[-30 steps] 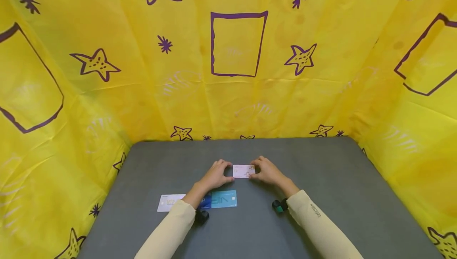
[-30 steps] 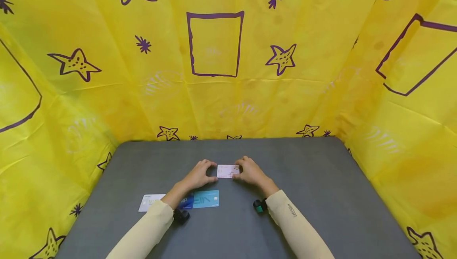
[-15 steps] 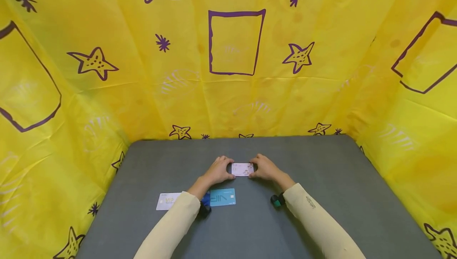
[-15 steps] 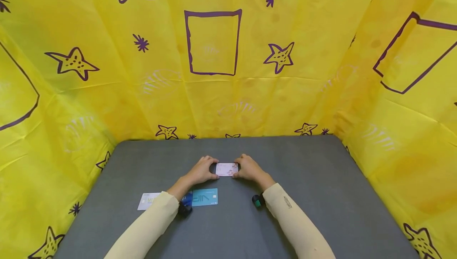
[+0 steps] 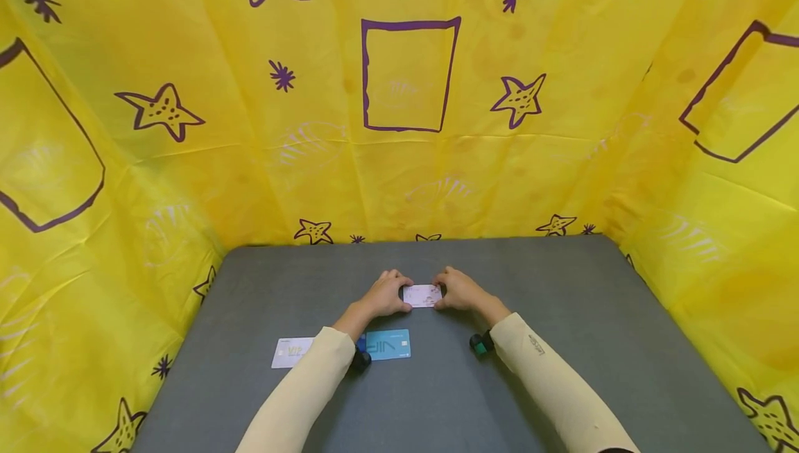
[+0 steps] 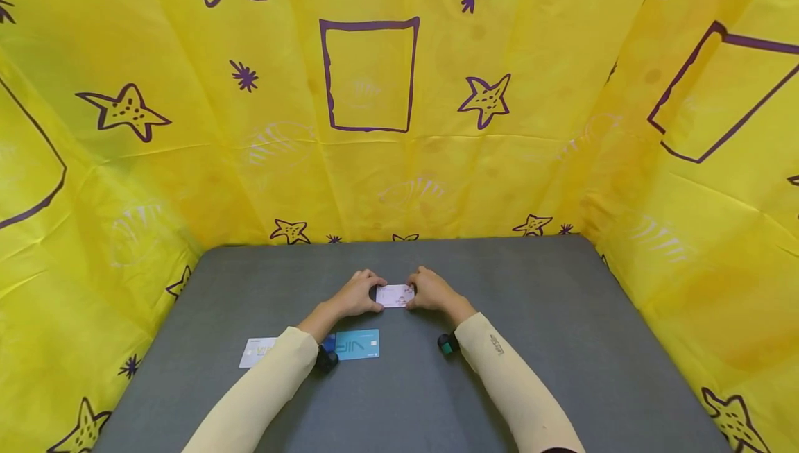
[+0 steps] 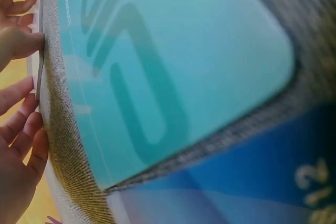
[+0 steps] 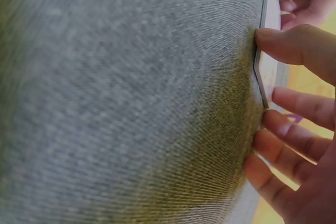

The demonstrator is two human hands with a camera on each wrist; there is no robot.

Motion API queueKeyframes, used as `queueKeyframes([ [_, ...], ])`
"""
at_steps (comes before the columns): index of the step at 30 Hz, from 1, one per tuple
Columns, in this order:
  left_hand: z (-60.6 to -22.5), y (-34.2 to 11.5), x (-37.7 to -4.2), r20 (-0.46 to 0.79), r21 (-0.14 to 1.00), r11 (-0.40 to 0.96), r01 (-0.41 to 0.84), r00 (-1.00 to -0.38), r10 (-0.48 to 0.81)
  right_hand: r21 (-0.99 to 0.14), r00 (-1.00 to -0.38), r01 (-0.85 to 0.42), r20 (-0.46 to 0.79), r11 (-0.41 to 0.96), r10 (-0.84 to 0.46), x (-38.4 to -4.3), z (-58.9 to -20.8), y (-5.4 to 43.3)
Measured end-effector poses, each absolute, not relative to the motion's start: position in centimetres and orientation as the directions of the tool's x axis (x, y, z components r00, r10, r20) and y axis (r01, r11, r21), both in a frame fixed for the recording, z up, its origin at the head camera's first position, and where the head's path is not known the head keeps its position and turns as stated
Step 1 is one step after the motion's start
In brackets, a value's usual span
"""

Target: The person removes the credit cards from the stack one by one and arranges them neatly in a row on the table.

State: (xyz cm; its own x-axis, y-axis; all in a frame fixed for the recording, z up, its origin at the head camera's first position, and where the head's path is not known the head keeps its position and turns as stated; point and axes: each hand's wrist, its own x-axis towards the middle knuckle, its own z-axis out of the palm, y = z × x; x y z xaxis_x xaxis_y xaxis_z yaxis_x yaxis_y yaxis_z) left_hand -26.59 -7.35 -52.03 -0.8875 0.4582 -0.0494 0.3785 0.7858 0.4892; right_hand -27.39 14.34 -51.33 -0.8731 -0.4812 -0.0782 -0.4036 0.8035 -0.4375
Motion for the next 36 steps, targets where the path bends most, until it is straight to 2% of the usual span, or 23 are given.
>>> queueKeyframes([
  [9, -51.84, -7.33, -26.67, -0.066, 0.496, 0.793, 0.354, -0.895, 0.441, -0.451, -0.87, -0.421, -0.044, 0.787, -0.491, -27.32, -51.26, 14.36],
  [27, -52.19, -7.3, -26.55, -0.091, 0.525, 0.791, 0.315, -0.903, 0.421, -0.465, -0.881, -0.396, -0.052, 0.792, -0.471, -27.01, -51.34, 14.48],
  [36, -52.26, -7.39, -26.4, -0.067, 0.527, 0.788, 0.318, -0.909, 0.411, -0.458, -0.868, -0.44, -0.004, 0.772, -0.497, -26.94, -51.05, 14.55],
])
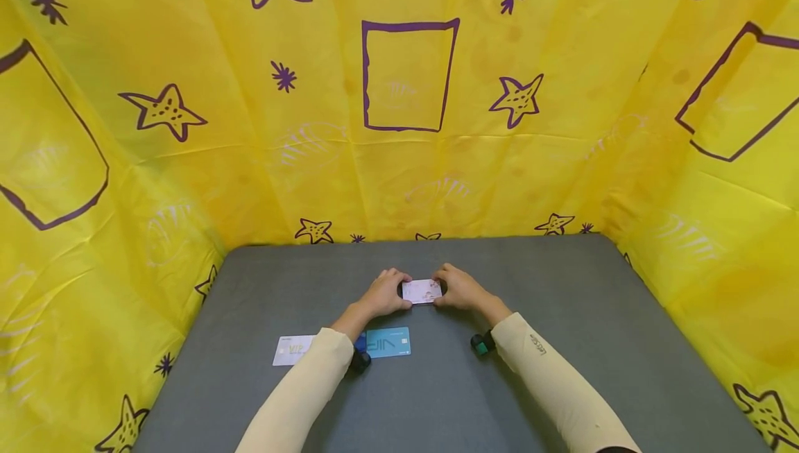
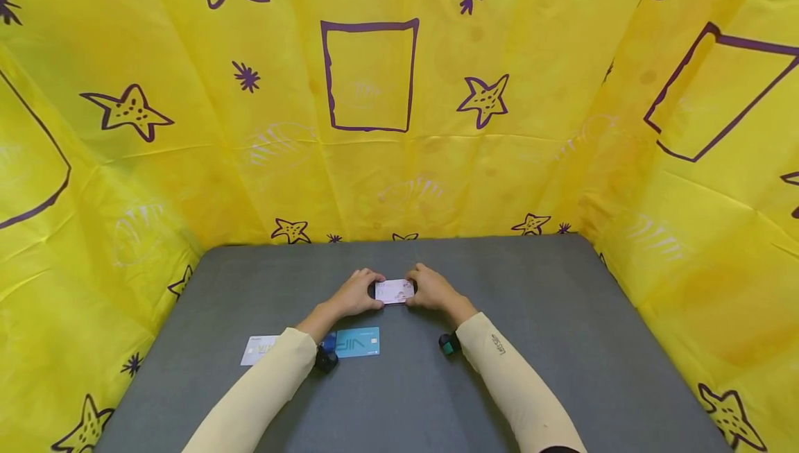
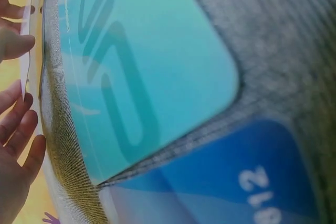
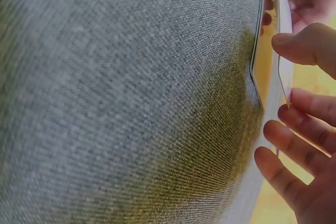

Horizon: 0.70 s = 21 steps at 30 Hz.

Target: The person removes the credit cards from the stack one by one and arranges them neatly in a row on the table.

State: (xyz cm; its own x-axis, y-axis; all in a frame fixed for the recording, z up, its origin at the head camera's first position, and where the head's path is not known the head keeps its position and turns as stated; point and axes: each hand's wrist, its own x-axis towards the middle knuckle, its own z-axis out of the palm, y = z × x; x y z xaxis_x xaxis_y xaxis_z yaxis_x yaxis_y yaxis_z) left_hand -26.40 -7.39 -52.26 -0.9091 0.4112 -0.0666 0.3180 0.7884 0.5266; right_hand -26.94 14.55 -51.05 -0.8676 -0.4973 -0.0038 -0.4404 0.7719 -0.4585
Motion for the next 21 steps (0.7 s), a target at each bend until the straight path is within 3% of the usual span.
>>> queueKeyframes([
  [21, -51.3, -7.7, -25.5, -0.001, 0.529, 0.776, 0.344, -0.914, 0.406, -0.474, -0.877, -0.432, 0.025, 0.767, -0.479, -25.9, -49.9, 14.8],
])
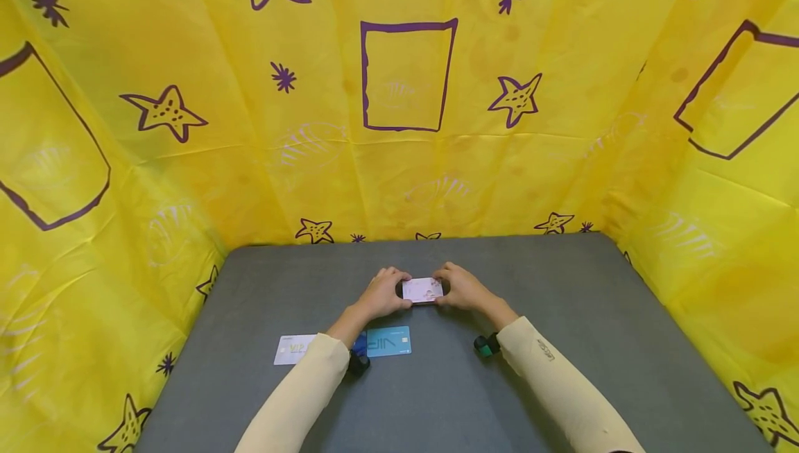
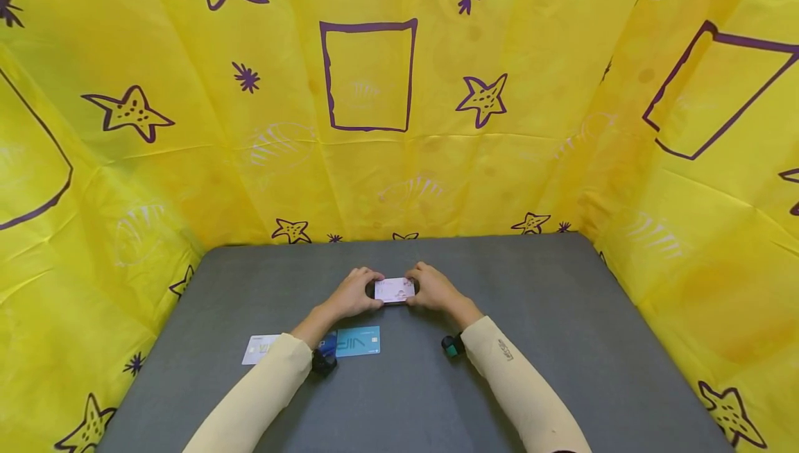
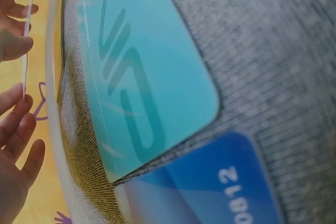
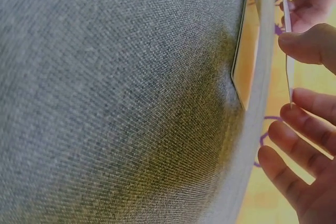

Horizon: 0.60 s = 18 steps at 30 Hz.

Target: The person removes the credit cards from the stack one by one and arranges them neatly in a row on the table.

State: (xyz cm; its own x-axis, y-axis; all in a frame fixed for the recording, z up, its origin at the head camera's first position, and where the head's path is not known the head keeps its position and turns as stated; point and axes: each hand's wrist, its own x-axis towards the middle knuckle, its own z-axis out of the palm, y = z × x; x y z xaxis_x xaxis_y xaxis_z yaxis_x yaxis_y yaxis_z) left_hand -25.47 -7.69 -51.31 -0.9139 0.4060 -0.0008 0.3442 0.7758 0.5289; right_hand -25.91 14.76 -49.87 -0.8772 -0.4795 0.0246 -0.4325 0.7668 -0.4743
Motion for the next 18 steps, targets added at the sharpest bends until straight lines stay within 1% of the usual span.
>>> queueKeyframes([
  [10, -51.17, -7.78, -25.04, 0.032, 0.533, 0.766, 0.36, -0.913, 0.407, -0.493, -0.88, -0.427, 0.032, 0.758, -0.475, -25.43, -49.73, 14.88],
  [18, -50.79, -8.01, -24.93, 0.058, 0.522, 0.761, 0.384, -0.907, 0.418, -0.468, -0.875, -0.449, 0.054, 0.761, -0.482, -25.25, -49.45, 14.79],
])
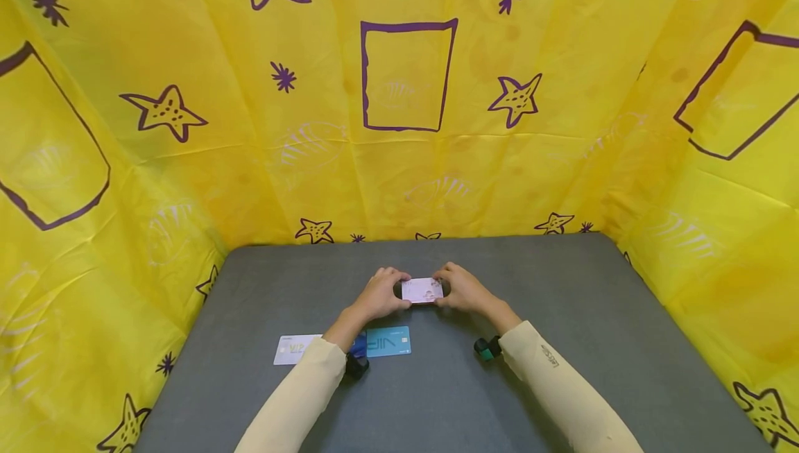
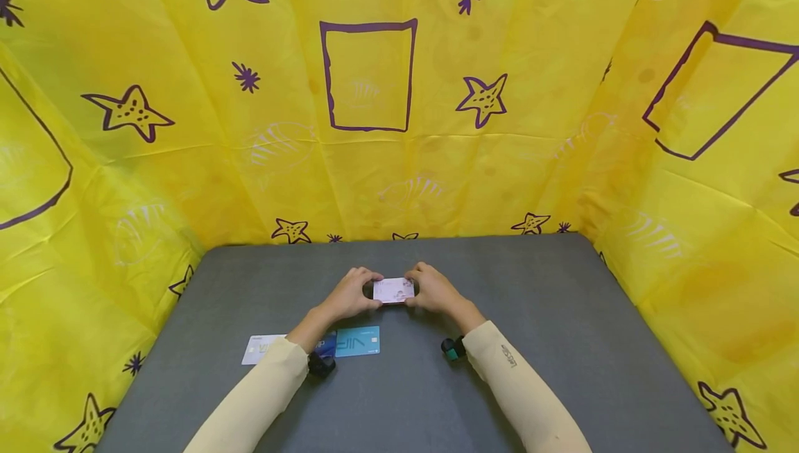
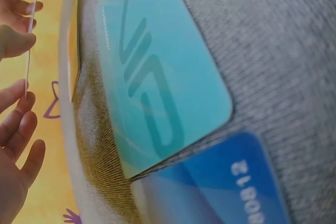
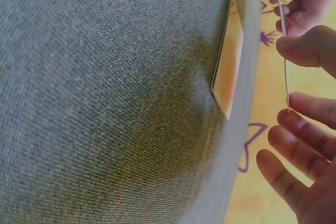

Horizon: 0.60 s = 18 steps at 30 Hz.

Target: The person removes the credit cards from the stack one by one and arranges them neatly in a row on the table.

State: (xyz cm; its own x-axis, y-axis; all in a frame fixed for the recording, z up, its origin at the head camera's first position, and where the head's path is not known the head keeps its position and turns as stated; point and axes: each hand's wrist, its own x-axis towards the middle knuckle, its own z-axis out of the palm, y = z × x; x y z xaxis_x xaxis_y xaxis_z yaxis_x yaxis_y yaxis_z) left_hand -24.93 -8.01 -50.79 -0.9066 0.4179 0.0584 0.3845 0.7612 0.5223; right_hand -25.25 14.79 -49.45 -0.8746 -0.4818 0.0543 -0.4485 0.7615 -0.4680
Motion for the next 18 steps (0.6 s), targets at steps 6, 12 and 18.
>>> queueKeyframes([
  [6, -50.5, -8.0, -25.0, 0.075, 0.518, 0.754, 0.404, -0.9, 0.43, -0.453, -0.87, -0.465, 0.076, 0.761, -0.486, -25.0, -49.1, 14.9],
  [12, -50.2, -8.0, -24.4, 0.112, 0.512, 0.742, 0.433, -0.89, 0.442, -0.459, -0.866, -0.476, 0.096, 0.75, -0.491, -24.4, -48.6, 15.1],
  [18, -49.9, -8.0, -23.6, 0.137, 0.525, 0.723, 0.449, -0.883, 0.45, -0.458, -0.862, -0.488, 0.118, 0.742, -0.494, -23.6, -48.3, 15.2],
])
